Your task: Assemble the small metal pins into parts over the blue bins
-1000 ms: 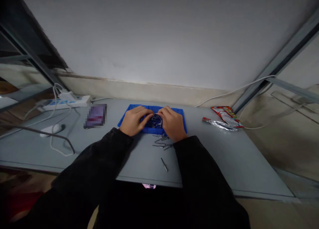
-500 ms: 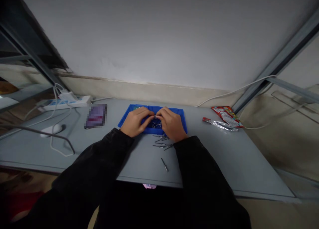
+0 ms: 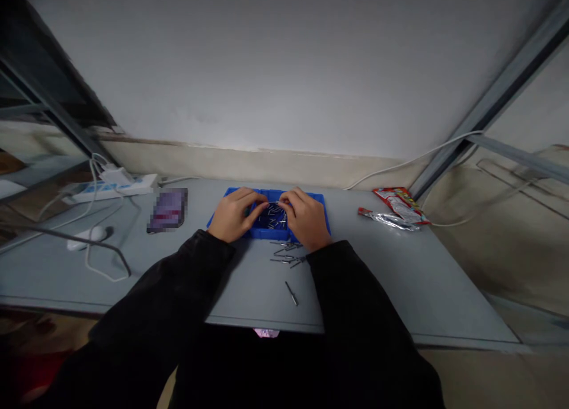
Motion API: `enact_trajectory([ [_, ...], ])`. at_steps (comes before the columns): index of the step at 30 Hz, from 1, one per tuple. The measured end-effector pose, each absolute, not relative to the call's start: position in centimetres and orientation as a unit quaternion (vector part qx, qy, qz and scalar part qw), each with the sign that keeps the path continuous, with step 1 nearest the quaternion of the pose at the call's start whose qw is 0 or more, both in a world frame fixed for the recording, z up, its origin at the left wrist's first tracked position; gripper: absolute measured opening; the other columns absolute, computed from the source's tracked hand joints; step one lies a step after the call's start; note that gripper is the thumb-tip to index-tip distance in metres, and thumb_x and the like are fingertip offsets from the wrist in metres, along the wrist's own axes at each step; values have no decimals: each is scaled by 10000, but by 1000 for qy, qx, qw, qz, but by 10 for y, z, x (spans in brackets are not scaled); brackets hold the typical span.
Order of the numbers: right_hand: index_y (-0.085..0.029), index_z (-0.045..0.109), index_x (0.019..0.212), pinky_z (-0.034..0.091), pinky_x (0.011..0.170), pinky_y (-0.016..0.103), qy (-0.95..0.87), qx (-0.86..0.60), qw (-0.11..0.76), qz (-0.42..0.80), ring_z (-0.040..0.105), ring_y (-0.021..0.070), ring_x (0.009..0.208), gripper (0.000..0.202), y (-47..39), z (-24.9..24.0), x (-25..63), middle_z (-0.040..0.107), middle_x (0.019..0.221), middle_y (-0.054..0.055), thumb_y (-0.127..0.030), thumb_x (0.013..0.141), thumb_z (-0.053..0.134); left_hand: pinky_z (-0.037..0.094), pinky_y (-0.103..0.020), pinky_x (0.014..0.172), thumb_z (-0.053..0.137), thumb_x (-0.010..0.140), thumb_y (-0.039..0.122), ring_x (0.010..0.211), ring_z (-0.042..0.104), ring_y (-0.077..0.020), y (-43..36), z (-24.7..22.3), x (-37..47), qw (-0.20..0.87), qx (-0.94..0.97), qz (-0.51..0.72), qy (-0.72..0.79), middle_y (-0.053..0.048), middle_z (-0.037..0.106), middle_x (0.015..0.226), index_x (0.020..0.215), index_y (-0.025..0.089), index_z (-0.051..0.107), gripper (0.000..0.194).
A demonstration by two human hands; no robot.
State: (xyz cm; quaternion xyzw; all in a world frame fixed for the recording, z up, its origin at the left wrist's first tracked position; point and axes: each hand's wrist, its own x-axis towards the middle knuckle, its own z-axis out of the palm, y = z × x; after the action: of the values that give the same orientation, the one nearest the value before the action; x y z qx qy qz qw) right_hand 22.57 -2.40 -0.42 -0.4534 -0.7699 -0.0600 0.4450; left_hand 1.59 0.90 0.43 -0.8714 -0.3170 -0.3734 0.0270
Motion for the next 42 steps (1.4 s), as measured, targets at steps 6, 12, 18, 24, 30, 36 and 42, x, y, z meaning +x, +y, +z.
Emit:
enact_trajectory([
  [6, -209, 636, 1027, 473, 783, 320, -721, -496, 479, -67, 617, 185, 841, 98, -24, -2, 229, 661, 916, 33, -252, 961, 577, 461, -393, 898, 626, 970, 346, 969, 592, -234, 10, 7, 16, 54, -844, -362, -392, -71, 690, 1005, 1197, 188, 676, 281],
  [12, -208, 621, 978, 465, 764, 320, -699, -499, 508, -66, 595, 174, 794, 87, -23, 0, 233, 656, 888, 30, -240, 966, 541, 489, -351, 842, 573, 987, 258, 886, 595, -194, -34, 8, 28, -87, -933, -326, -124, -56, 705, 952, 1062, 180, 710, 175],
  [18, -207, 614, 946, 455, 754, 318, -695, -501, 511, -69, 573, 163, 767, 82, -24, 0, 236, 641, 865, 23, -250, 969, 548, 502, -329, 823, 615, 978, 283, 871, 621, -181, -68, -21, 37, -175, -966, -184, -43, -27, 707, 918, 1018, 204, 704, 125],
  [24, -207, 622, 952, 452, 723, 309, -697, -498, 513, -63, 567, 154, 738, 65, -23, -1, 235, 641, 848, 15, -234, 959, 563, 467, -341, 823, 609, 971, 219, 898, 573, -191, -71, -24, 36, -122, -977, -166, -56, -16, 667, 871, 918, 201, 669, 82],
  [30, -202, 621, 950, 457, 739, 314, -696, -494, 517, -64, 575, 158, 754, 81, -25, 1, 234, 652, 872, 25, -233, 968, 549, 442, -342, 853, 493, 1031, 207, 971, 548, -191, -70, -16, 35, -66, -969, -223, -83, -50, 661, 1022, 1001, 176, 626, 140],
  [36, -197, 628, 946, 453, 721, 308, -699, -493, 514, -63, 584, 162, 758, 98, -25, 1, 233, 662, 870, 32, -231, 970, 540, 385, -308, 711, 475, 1037, 171, 804, 528, -161, -49, -8, 22, -16, -930, -342, -130, -24, 635, 872, 1015, 172, 601, 128],
  [42, -200, 637, 913, 453, 715, 296, -727, -462, 507, -39, 599, 149, 731, 203, -31, 2, 231, 680, 829, 21, -299, 1014, 491, 425, -321, 781, 538, 1014, 164, 901, 576, -178, -27, -3, 14, 43, -902, -393, -175, -40, 672, 939, 1145, 192, 631, 163],
])
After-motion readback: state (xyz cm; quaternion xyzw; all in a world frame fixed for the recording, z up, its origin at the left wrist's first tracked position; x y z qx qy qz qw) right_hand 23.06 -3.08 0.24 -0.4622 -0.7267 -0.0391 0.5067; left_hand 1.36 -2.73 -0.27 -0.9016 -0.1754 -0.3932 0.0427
